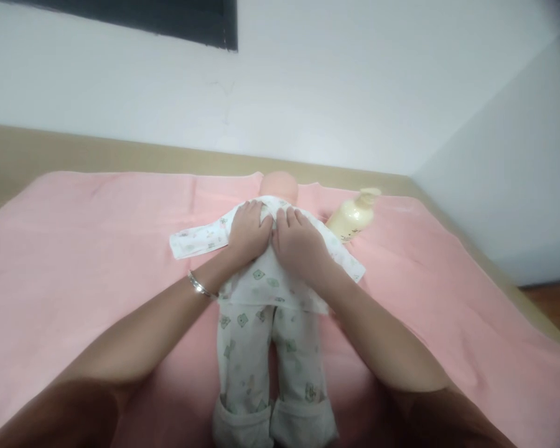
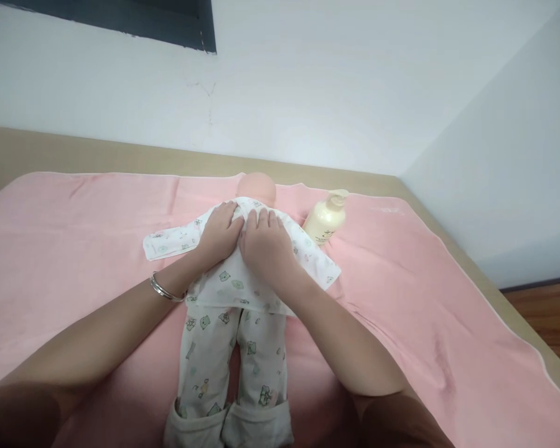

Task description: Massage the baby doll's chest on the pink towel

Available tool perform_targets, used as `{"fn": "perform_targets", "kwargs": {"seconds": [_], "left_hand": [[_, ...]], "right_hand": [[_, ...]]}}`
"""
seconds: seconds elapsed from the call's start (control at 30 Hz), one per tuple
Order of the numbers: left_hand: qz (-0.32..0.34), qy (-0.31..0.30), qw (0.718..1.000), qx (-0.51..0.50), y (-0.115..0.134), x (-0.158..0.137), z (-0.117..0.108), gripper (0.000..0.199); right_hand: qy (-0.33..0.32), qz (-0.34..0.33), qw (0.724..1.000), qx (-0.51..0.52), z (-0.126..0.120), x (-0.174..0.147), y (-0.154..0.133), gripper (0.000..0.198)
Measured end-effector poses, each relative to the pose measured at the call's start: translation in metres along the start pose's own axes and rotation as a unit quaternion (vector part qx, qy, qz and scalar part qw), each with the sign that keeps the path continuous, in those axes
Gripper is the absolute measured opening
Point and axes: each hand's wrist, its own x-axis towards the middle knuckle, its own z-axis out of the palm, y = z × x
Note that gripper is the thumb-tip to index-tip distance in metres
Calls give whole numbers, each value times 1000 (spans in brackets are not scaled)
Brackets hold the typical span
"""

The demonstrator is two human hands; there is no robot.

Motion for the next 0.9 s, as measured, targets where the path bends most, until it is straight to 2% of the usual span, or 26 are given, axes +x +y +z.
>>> {"fn": "perform_targets", "kwargs": {"seconds": [0.1, 0.2, 0.43, 0.8, 0.9], "left_hand": [[1, 6, 1000, -13, 0, -3, 1, 47], [-1, 17, 999, -31, -1, -3, 2, 46], [5, 34, 998, -53, -2, -3, 4, 39], [-5, 22, 999, -39, -2, -2, 4, 43], [15, 26, 999, -15, 2, -6, 2, 40]], "right_hand": [[5, 3, 1000, -15, -1, -7, -11, 56], [-1, 35, 999, 15, -3, -5, -11, 55], [-49, 122, 986, 108, 0, 19, 17, 59], [-18, 110, 989, 97, 9, 19, 20, 55], [-8, 104, 989, 104, 11, 19, 22, 55]]}}
